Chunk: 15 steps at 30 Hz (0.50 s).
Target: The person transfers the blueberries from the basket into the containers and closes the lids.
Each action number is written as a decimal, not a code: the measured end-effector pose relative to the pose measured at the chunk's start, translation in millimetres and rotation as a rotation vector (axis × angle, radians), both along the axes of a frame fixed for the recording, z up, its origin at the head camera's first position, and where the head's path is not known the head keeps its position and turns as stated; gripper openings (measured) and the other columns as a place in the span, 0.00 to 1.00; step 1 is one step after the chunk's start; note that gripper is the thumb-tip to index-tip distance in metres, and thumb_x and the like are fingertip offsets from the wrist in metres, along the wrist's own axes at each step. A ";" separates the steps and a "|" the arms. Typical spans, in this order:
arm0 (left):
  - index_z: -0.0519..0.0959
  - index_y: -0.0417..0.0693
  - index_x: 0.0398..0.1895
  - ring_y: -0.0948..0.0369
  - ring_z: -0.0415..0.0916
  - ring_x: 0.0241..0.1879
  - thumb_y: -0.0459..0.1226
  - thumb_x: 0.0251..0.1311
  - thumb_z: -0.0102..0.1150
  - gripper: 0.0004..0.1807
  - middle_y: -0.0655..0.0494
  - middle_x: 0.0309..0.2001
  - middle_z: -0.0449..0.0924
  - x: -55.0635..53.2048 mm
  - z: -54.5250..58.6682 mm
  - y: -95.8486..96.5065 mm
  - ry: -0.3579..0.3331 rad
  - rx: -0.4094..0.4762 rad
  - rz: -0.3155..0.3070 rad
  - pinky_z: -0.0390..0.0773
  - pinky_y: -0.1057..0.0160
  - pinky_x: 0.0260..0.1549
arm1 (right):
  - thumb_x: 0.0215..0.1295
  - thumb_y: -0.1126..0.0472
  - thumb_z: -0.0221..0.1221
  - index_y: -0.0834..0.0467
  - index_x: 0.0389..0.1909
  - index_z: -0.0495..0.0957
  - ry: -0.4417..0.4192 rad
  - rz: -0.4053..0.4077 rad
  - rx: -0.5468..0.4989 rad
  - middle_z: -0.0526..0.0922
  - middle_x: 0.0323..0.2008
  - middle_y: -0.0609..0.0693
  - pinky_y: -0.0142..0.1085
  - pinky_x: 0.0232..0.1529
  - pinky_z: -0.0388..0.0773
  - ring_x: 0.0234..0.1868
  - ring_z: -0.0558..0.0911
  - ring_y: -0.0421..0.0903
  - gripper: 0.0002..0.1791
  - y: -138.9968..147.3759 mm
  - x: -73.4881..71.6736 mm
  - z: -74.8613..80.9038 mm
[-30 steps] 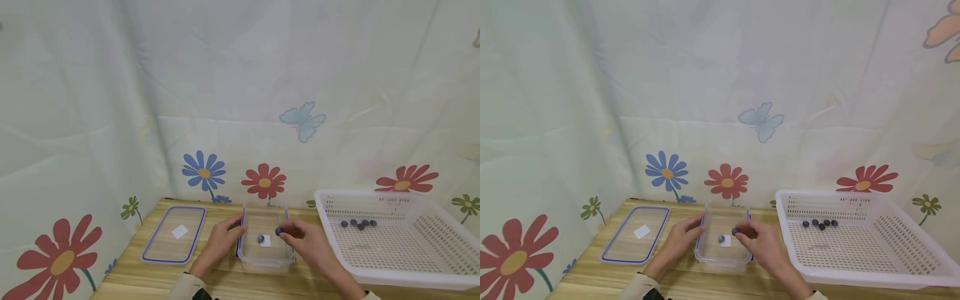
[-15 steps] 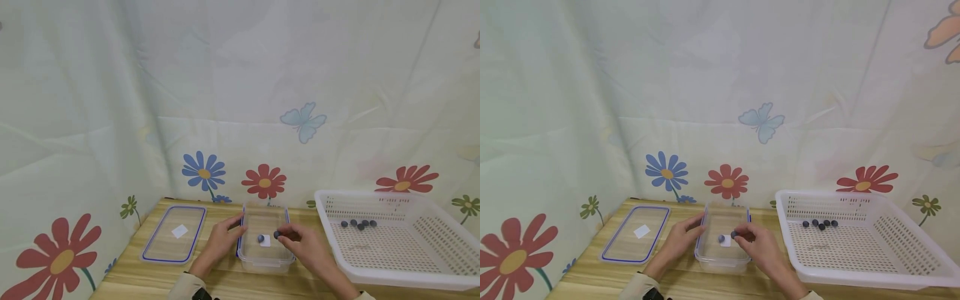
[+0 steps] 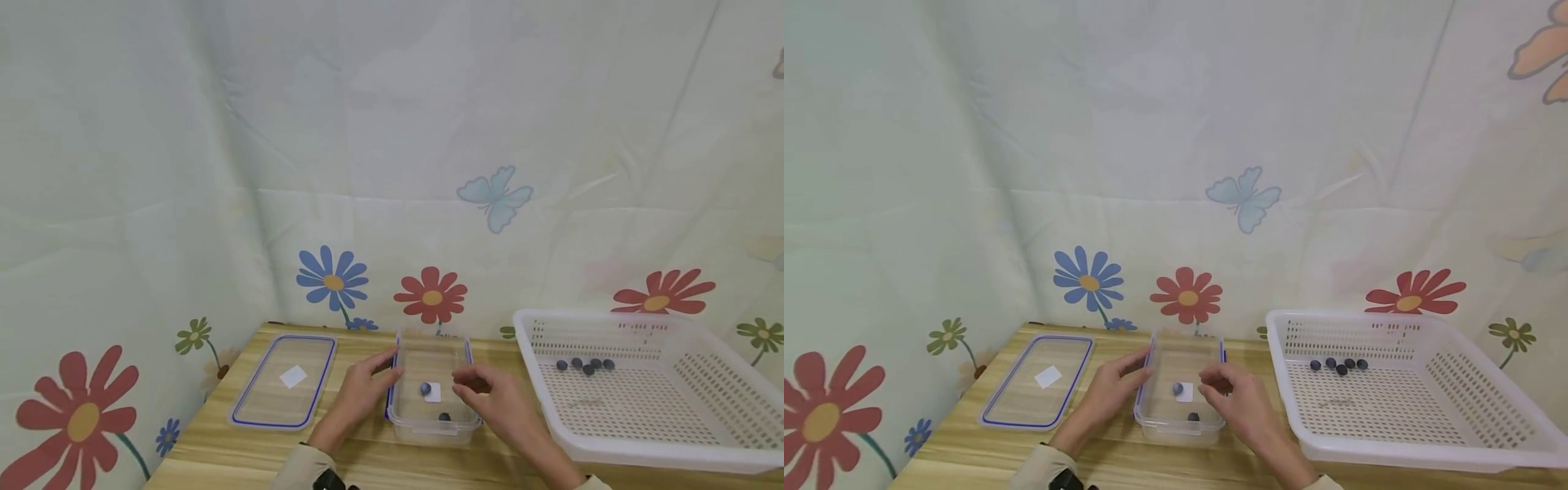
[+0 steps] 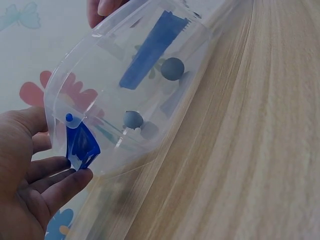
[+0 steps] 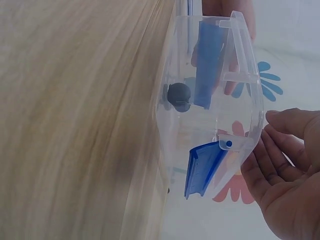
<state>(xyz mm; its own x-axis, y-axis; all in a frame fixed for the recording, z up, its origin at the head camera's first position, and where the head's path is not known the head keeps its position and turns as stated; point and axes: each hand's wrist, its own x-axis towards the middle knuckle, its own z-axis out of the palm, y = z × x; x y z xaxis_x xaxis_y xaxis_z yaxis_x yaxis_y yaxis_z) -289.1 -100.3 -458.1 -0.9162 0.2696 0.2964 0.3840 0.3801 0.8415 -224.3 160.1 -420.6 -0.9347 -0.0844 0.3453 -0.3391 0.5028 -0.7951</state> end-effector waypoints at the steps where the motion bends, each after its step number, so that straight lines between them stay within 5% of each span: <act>1: 0.76 0.37 0.72 0.41 0.74 0.69 0.41 0.77 0.62 0.27 0.40 0.68 0.78 0.0 0.2 -0.2 0.000 0.001 -0.001 0.71 0.39 0.68 | 0.66 0.66 0.73 0.55 0.42 0.88 0.004 -0.001 0.002 0.90 0.39 0.44 0.33 0.42 0.86 0.40 0.89 0.42 0.06 -0.1 -0.2 -0.3; 15: 0.77 0.36 0.71 0.41 0.76 0.67 0.38 0.75 0.63 0.25 0.39 0.66 0.80 -2.2 -0.5 0.7 0.000 0.006 0.012 0.73 0.40 0.67 | 0.68 0.66 0.72 0.57 0.44 0.89 -0.001 0.035 -0.008 0.90 0.41 0.45 0.33 0.44 0.86 0.42 0.89 0.43 0.07 3.0 -0.5 -0.6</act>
